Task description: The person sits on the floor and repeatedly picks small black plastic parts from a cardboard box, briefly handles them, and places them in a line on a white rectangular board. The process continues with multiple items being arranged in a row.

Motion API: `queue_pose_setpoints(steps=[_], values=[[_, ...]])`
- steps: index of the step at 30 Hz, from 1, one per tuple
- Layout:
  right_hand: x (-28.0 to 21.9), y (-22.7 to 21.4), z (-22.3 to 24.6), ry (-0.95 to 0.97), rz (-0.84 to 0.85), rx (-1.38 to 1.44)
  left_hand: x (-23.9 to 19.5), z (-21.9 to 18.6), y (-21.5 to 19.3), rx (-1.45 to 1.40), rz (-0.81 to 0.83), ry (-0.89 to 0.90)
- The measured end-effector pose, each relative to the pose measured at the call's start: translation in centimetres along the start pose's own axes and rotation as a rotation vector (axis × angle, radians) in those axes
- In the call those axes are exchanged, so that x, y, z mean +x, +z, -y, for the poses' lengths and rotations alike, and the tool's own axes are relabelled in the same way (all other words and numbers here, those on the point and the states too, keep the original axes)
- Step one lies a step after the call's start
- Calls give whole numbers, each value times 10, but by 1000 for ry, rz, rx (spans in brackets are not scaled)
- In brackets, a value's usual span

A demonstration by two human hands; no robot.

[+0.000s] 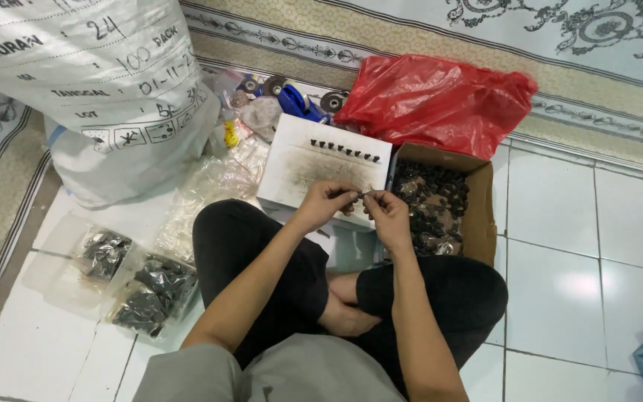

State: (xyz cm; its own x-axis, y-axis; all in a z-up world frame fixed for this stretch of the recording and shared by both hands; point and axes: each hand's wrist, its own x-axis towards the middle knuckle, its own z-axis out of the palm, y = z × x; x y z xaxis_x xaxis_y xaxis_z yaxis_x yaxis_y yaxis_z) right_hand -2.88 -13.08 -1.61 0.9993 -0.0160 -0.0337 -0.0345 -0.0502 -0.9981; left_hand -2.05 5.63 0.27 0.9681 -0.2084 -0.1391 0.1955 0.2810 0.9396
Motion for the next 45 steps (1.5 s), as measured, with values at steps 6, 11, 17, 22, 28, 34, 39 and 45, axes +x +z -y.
queue_pose_setpoints(steps=[6, 11, 17, 22, 28, 34, 39, 45], values=[[-5, 8, 21, -38, 61, -165, -2, -3, -8, -1, 31, -21], [-3, 5, 11, 29, 29, -159, 1, 8, -10, -16, 69, -19], [4, 9, 1, 99, -14, -25, 5, 17, -13, -91, 23, 7], [17, 28, 7, 8, -8, -110, 10, 21, -23, -143, -67, 45], [34, 45, 22, -11, 41, -155, 12, 17, -28, -186, -159, 111], [65, 69, 35, -81, 130, -223, 21, -1, -35, -211, -331, 136], [115, 97, 27, -400, 207, -723, 19, -9, -47, -109, -509, 5], [167, 121, -13, -601, 267, -1158, 32, 3, -50, -110, -464, -100]])
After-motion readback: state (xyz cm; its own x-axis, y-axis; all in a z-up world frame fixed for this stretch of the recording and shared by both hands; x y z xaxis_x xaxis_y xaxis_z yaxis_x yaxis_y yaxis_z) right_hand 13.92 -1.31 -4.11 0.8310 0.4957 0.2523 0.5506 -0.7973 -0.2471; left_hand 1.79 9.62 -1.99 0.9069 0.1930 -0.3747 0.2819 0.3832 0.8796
